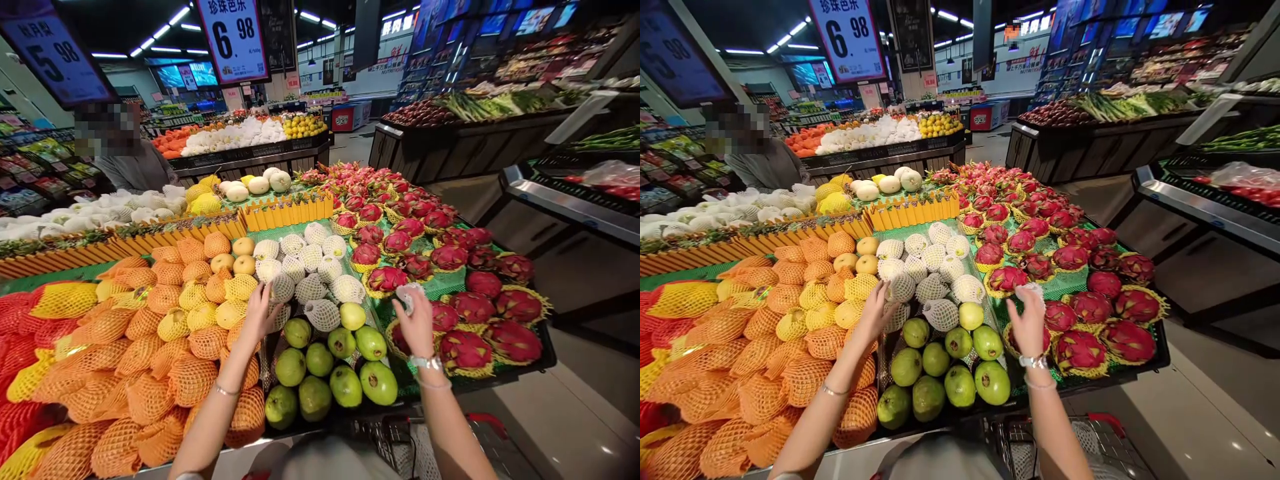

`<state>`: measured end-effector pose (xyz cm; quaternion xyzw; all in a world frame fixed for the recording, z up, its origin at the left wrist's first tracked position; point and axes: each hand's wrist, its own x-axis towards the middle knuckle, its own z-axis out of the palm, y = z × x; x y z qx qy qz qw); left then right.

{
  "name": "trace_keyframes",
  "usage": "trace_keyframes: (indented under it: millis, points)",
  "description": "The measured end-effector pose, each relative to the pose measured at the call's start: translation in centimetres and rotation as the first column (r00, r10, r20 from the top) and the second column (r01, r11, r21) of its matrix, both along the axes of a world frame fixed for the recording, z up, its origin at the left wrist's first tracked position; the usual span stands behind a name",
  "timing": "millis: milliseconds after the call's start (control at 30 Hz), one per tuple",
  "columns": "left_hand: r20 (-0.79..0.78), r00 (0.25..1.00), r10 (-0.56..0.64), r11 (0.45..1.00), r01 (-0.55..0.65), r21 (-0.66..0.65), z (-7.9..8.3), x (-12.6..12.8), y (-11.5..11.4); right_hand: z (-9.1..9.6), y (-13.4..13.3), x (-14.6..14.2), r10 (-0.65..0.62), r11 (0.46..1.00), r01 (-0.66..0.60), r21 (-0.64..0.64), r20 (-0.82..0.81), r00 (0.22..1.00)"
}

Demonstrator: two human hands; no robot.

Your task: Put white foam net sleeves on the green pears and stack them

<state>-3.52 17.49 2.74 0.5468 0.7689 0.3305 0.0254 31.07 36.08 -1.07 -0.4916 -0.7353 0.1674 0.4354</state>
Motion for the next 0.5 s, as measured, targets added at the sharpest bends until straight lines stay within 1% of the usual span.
trace_keyframes:
  millis: [33, 100, 133, 167, 233, 300, 333, 400, 433, 467, 500]
  points:
    - [0.058, 0.998, -0.014, 0.998, 0.011, 0.055, 0.1, 0.6, -1.2, -0.6, 1.6, 1.2, -0.099, 0.995, 0.1, -0.029, 0.027, 0.995]
    - [0.187, 0.981, -0.045, 0.992, 0.022, 0.122, 0.1, 2.3, -3.6, -1.5, 3.8, 2.7, -0.187, 0.978, 0.193, -0.077, 0.075, 0.98]
    - [0.258, 0.965, -0.05, 0.99, 0.015, 0.137, 0.1, 3.4, -4.8, -1.9, 4.5, 3.0, -0.203, 0.972, 0.213, -0.101, 0.094, 0.975]
    - [0.343, 0.939, -0.037, 0.987, -0.019, 0.159, -0.1, 4.6, -5.9, -2.2, 5.0, 3.2, -0.212, 0.966, 0.225, -0.124, 0.114, 0.971]
    - [0.468, 0.884, -0.005, 0.981, -0.087, 0.175, -0.8, 6.8, -8.1, -2.5, 5.1, 3.4, -0.213, 0.957, 0.236, -0.167, 0.145, 0.966]
    - [0.562, 0.827, 0.015, 0.973, -0.142, 0.183, -1.8, 8.8, -10.0, -2.5, 4.4, 3.4, -0.208, 0.953, 0.237, -0.189, 0.163, 0.965]
    - [0.595, 0.804, 0.02, 0.972, -0.154, 0.175, -2.4, 9.5, -10.9, -2.3, 3.8, 3.4, -0.213, 0.955, 0.238, -0.176, 0.152, 0.965]
    - [0.644, 0.764, 0.042, 0.969, -0.188, 0.16, -3.5, 10.7, -12.2, -1.5, 2.1, 3.1, -0.218, 0.968, 0.225, -0.113, 0.072, 0.973]
    - [0.659, 0.75, 0.056, 0.965, -0.211, 0.158, -3.9, 11.1, -12.6, -0.9, 1.0, 2.7, -0.199, 0.977, 0.198, -0.081, 0.002, 0.98]
    - [0.666, 0.742, 0.068, 0.959, -0.234, 0.163, -4.1, 11.5, -13.0, -0.1, -0.2, 2.2, -0.15, 0.987, 0.145, -0.073, -0.074, 0.986]
    - [0.661, 0.747, 0.072, 0.953, -0.248, 0.177, -4.2, 11.8, -13.1, 0.6, -1.6, 1.4, -0.077, 0.993, 0.062, -0.103, -0.146, 0.986]
